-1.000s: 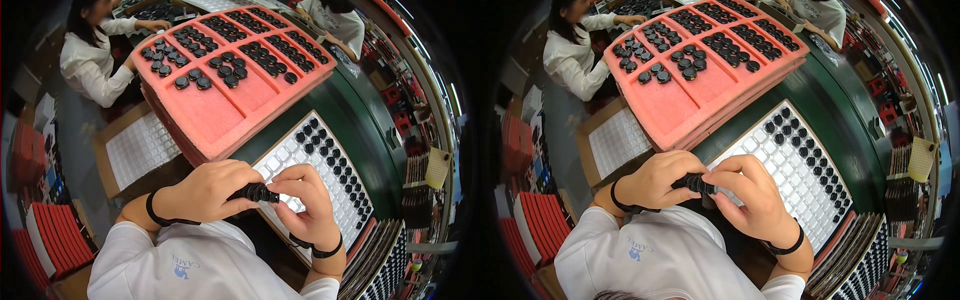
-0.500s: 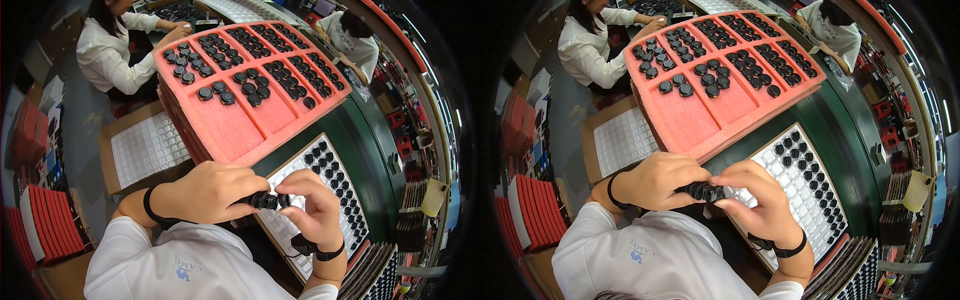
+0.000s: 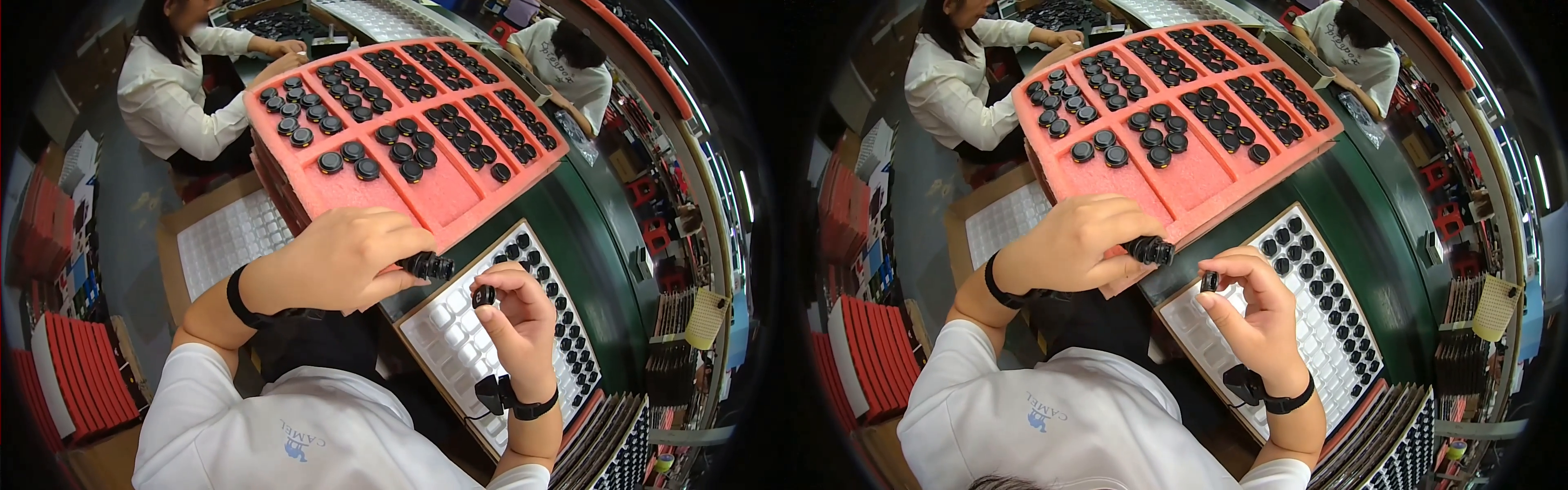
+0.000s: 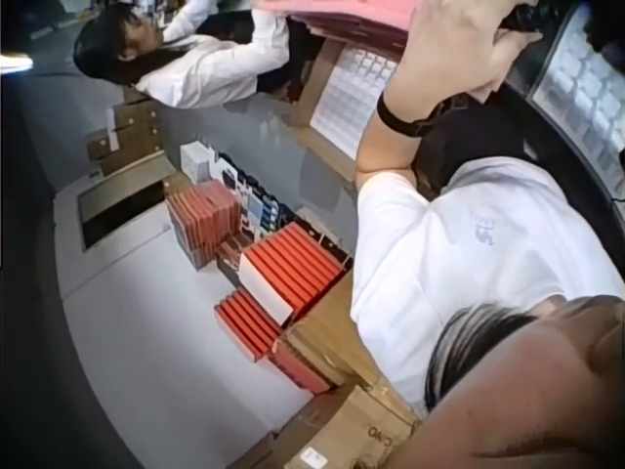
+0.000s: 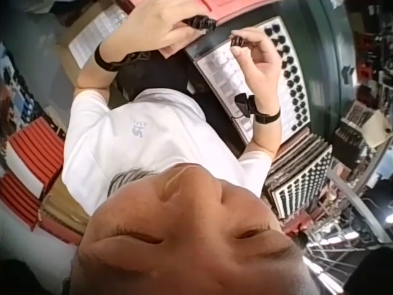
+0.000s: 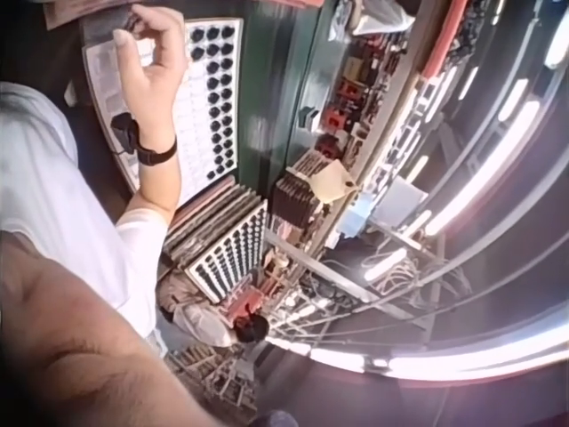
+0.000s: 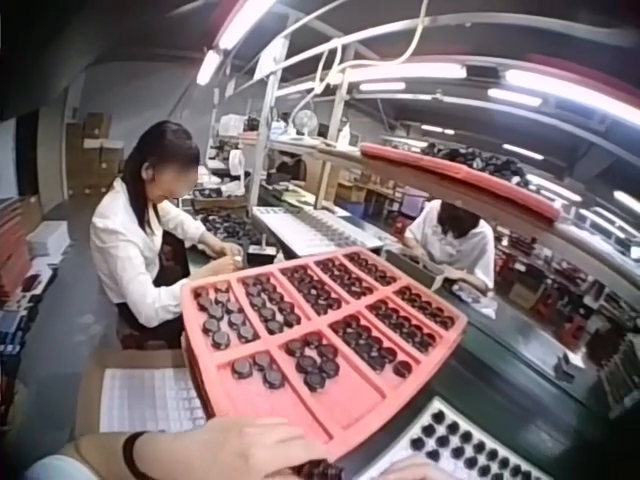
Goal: The person picks up a black component from a stack, joins it with another part by hand, and places the assembled unit into a white tray, repeating this process throughout the video.
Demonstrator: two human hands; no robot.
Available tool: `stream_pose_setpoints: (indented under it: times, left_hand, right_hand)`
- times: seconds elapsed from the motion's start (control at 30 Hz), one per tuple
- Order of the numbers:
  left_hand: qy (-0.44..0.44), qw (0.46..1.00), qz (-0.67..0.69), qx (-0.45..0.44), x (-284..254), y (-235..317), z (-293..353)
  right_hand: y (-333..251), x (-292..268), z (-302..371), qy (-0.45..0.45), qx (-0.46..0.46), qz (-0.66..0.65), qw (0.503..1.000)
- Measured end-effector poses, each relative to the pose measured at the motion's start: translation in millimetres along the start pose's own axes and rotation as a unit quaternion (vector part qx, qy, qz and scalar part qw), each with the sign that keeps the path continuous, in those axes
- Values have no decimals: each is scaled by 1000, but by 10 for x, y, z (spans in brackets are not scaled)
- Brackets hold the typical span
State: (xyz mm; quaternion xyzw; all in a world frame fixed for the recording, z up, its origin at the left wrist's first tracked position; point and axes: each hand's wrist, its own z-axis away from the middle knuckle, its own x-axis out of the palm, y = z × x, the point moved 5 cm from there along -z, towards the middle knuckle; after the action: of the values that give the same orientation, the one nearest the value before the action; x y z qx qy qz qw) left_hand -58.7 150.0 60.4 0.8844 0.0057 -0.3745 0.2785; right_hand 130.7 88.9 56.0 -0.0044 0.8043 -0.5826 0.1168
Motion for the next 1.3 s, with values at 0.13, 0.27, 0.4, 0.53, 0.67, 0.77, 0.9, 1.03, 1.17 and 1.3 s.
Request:
stream_pose_setpoints:
  times: [0.13, 0.27, 0.4, 0.53, 0.67, 0.77, 0.9, 1.03, 1.17, 1.3]
  left_hand:
    - [-18, 1000, -12, -3, -4, -90, -81]
    - [-57, 997, -41, -11, 68, -162, -134]
    - [-66, 995, -76, 5, 198, -166, -136]
    - [-64, 994, -85, 25, 253, -148, -146]
    - [-72, 995, -73, 15, 179, -164, -165]
    - [-66, 995, -71, 2, 65, -194, -134]
    - [-60, 996, -59, -26, -62, -303, -53]
    - [-62, 994, -64, -59, -110, -387, 3]
    - [-76, 989, -66, -109, -101, -447, 23]
    - [2, 969, 111, -222, -89, -569, 16]
  right_hand:
    - [56, -28, 104, 21, -5, 19, 1000]
    - [116, -49, 290, 49, -6, 46, 998]
    - [162, -32, 485, 57, 7, 69, 996]
    - [161, 54, 626, 61, -6, 92, 994]
    - [194, 113, 736, 60, 1, 68, 996]
    - [247, 107, 799, 83, 10, 39, 996]
    - [326, 100, 754, 67, 16, 74, 995]
    - [341, 173, 514, 57, -7, 76, 995]
    - [394, 273, 377, 26, 23, -6, 999]
    - [359, 366, 345, 24, -6, -14, 1000]
